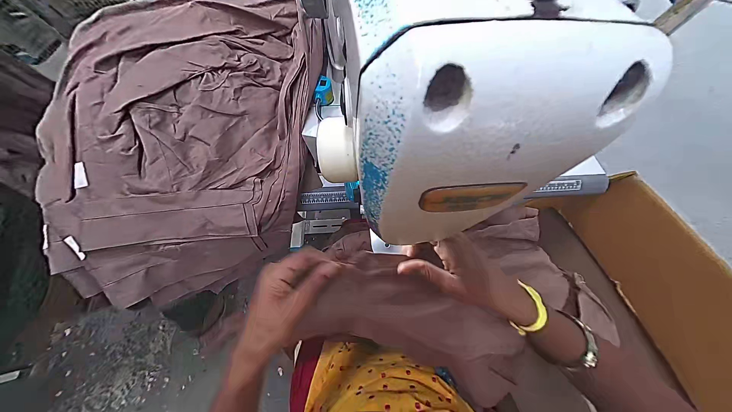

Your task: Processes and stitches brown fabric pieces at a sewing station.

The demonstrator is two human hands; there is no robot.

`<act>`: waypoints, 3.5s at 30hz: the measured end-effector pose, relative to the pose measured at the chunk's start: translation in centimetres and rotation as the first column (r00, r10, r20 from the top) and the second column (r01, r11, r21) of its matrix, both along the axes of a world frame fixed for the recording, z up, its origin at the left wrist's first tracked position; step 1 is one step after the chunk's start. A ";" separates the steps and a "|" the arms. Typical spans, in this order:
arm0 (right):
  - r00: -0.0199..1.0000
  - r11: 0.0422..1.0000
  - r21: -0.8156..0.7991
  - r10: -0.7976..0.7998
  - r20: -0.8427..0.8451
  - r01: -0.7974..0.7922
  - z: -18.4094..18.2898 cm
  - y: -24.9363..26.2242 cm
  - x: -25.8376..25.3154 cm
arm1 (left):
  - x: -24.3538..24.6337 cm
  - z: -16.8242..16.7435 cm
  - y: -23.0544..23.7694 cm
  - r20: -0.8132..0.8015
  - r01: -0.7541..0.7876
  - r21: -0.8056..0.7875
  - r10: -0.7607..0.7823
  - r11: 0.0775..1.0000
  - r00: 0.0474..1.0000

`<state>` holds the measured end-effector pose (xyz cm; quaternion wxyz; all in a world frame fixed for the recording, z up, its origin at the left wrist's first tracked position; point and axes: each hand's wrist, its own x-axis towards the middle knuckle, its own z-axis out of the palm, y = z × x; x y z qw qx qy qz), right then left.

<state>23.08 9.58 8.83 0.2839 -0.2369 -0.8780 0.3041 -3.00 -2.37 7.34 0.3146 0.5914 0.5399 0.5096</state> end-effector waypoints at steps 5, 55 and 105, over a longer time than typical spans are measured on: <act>0.954 0.936 -0.188 -0.292 0.060 0.298 -0.7 1.3 -0.5 | -5.8 -2.4 1.0 0.010 -0.180 -0.213 0.186 0.960 0.982; 0.829 0.783 0.276 -0.542 -0.140 0.558 0.4 5.9 3.1 | 4.7 -2.6 5.7 -0.242 -0.166 -0.115 0.134 0.979 0.961; 0.778 0.741 0.498 -0.599 0.189 0.450 -3.3 8.9 3.5 | 4.9 -2.7 5.9 -0.103 -0.159 -0.229 0.139 0.960 0.985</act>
